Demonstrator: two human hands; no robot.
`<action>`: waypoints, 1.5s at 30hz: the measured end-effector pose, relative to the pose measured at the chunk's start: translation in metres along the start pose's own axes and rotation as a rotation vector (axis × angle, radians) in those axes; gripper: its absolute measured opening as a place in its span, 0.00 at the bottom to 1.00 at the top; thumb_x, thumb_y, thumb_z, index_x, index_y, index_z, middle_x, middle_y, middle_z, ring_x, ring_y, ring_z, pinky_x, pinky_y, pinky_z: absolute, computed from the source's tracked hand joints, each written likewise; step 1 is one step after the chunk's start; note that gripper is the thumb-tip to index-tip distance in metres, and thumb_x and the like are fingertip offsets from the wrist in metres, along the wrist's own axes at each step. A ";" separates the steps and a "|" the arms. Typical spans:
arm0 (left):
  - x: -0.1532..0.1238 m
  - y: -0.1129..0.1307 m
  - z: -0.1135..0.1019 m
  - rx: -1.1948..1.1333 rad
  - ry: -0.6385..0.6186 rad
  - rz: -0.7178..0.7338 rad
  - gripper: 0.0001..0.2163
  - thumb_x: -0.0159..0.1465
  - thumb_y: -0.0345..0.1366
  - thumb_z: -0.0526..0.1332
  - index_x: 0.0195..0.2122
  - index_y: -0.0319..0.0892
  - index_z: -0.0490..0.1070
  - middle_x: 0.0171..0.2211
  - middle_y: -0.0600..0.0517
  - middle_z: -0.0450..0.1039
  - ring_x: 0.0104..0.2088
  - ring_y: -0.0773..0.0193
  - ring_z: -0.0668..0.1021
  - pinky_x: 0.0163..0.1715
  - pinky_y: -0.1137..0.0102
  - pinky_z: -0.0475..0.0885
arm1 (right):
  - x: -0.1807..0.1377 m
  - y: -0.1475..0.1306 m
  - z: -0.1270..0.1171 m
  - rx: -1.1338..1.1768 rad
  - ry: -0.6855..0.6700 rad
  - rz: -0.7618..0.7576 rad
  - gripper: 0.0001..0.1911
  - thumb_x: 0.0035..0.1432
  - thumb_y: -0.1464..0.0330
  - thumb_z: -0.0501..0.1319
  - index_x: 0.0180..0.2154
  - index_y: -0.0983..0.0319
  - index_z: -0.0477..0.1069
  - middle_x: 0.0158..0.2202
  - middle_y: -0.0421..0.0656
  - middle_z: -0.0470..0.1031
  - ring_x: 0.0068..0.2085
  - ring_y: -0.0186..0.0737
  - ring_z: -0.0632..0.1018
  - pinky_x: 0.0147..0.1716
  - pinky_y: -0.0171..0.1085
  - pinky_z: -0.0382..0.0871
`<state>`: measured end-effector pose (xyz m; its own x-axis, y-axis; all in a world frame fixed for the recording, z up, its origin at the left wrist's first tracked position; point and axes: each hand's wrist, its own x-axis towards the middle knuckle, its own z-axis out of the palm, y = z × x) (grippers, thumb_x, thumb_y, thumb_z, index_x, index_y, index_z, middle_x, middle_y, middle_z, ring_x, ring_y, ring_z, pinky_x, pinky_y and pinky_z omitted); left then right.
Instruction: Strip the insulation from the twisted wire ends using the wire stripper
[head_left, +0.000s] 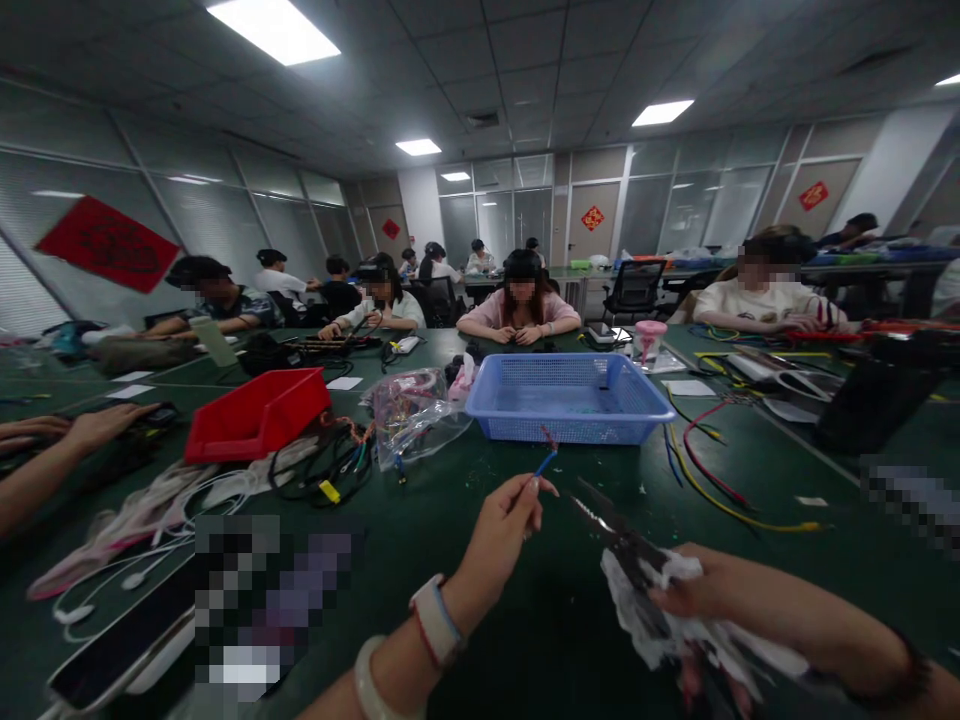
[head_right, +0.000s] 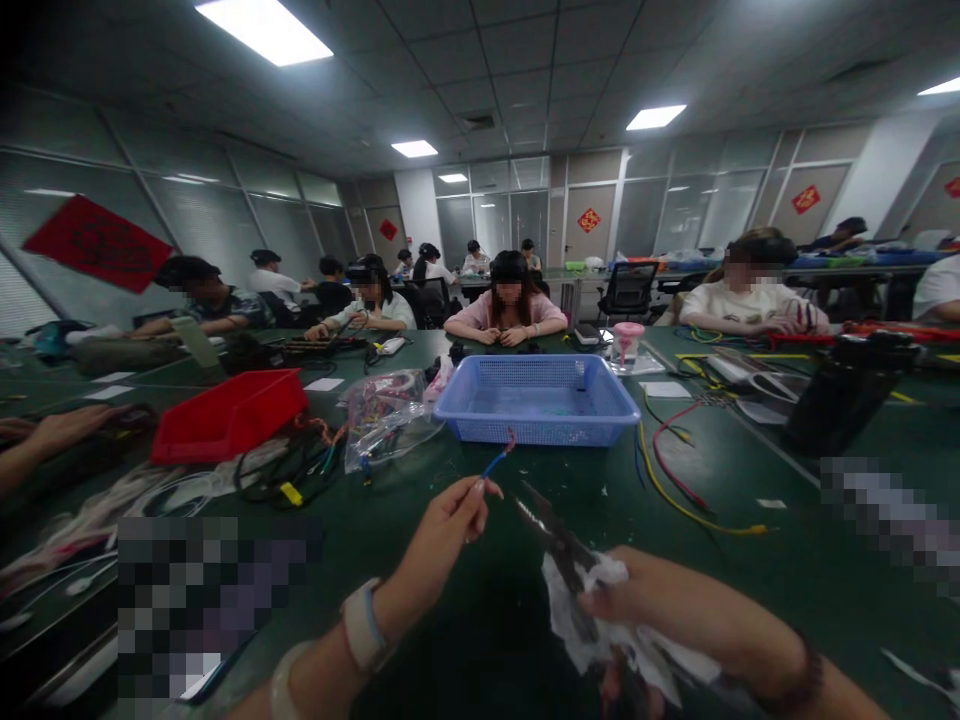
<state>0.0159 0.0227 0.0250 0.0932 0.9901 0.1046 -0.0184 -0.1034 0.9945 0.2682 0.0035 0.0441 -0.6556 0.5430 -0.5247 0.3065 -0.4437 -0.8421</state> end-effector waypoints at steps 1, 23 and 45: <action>0.000 -0.002 -0.001 -0.041 -0.026 -0.016 0.17 0.65 0.48 0.54 0.40 0.40 0.72 0.21 0.58 0.59 0.21 0.70 0.60 0.23 0.74 0.54 | -0.007 -0.007 -0.002 -0.097 0.089 -0.008 0.22 0.54 0.54 0.61 0.42 0.65 0.69 0.30 0.45 0.76 0.29 0.43 0.80 0.20 0.34 0.72; -0.011 -0.026 -0.014 0.167 -0.496 -0.242 0.18 0.68 0.46 0.50 0.43 0.37 0.72 0.21 0.58 0.63 0.19 0.72 0.60 0.22 0.75 0.54 | 0.049 0.033 -0.028 -1.440 1.063 -0.640 0.33 0.51 0.76 0.55 0.60 0.65 0.54 0.58 0.55 0.62 0.55 0.52 0.69 0.55 0.49 0.65; -0.018 -0.019 -0.009 0.154 -0.468 -0.265 0.17 0.68 0.45 0.50 0.44 0.38 0.72 0.23 0.58 0.63 0.20 0.73 0.61 0.22 0.76 0.55 | 0.057 0.039 -0.020 -1.328 1.009 -0.714 0.35 0.52 0.76 0.55 0.61 0.63 0.49 0.61 0.55 0.58 0.59 0.53 0.66 0.55 0.53 0.65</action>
<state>0.0060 0.0079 0.0039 0.5073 0.8403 -0.1913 0.2082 0.0959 0.9734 0.2562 0.0316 -0.0211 -0.4240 0.7536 0.5022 0.8025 0.5697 -0.1774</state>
